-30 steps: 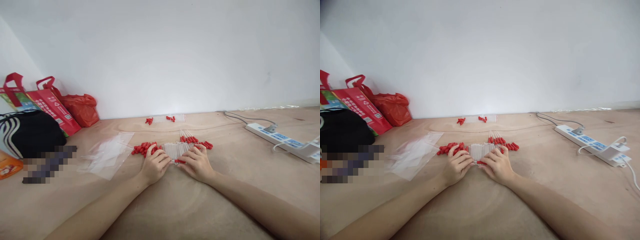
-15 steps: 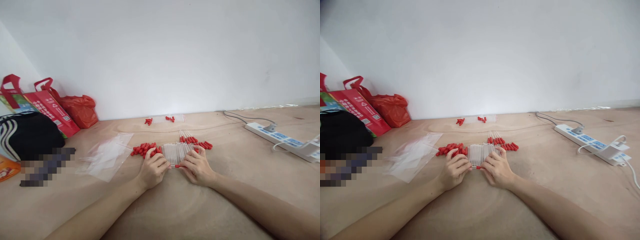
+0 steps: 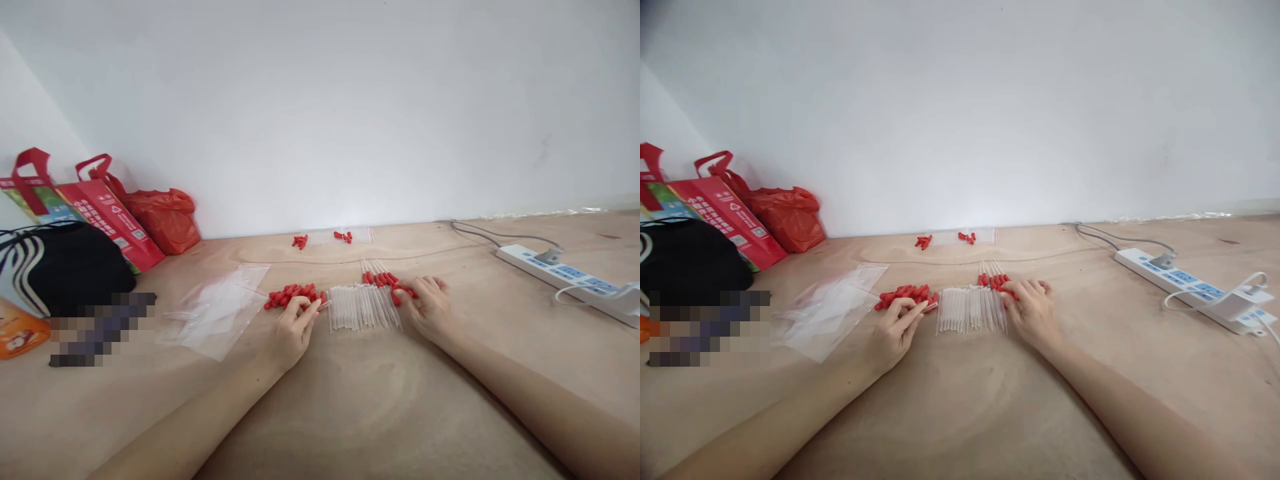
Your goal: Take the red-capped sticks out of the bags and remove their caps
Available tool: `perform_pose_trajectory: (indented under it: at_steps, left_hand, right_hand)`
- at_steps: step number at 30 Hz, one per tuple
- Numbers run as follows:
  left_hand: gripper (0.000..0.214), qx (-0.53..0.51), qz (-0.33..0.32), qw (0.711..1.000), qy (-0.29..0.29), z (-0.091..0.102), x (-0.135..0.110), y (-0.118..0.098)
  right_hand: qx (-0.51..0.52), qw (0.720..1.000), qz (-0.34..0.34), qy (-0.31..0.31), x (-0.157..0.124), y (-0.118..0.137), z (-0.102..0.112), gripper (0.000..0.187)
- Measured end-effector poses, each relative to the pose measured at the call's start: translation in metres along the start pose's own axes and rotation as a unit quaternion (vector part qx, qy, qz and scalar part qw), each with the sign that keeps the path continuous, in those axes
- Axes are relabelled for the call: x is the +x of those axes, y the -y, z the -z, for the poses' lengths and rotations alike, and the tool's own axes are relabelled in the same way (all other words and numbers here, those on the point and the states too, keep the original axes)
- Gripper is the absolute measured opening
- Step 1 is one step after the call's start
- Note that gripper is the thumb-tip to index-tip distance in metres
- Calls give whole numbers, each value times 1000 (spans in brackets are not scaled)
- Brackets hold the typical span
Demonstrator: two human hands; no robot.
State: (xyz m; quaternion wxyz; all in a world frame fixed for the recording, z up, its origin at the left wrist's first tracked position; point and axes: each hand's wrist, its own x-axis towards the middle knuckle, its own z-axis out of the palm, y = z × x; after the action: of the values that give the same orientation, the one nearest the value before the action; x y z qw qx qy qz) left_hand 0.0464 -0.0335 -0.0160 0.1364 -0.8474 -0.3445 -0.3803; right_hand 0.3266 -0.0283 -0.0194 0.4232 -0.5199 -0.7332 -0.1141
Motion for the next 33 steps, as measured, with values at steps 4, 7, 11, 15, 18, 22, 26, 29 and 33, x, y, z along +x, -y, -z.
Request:
perform_pose_trajectory:
  at_steps: [4, 7, 11, 15, 18, 22, 26, 29, 33]
  left_hand:
    - [39, 16, 8, 1000, -5, -6, 4, 1]
    - [35, 23, 7, 999, -21, -11, 8, 1]
    - [19, 32, 9, 999, -38, -19, 14, 0]
    - [18, 28, -13, 999, -34, -24, 18, 0]
    - [18, 0, -11, 1000, -9, -25, 19, 0]
    - [15, -61, -7, 998, 32, -23, 19, -2]
    - [15, -94, -8, 994, 57, -17, 18, -5]
    - [19, -102, -6, 992, 69, -14, 17, -7]
    - [18, -102, 4, 993, 66, -11, 17, -8]
  right_hand:
    - [-18, 991, -130, 7, 9, -20, -3, 24]
    - [1, 977, -211, 13, 12, -38, -2, 25]
    - [27, 955, -294, -6, 13, -56, -2, 26]
    - [72, 944, -323, -2, 14, -63, -3, 26]
    - [75, 946, -315, 1, 16, -60, -1, 26]
    - [72, 948, -308, 24, 18, -55, 3, 27]
    - [81, 942, -319, 59, 17, -56, 5, 28]
    - [70, 945, -309, 79, 16, -55, 6, 27]
    - [-7, 958, -265, 109, 15, -49, 11, 20]
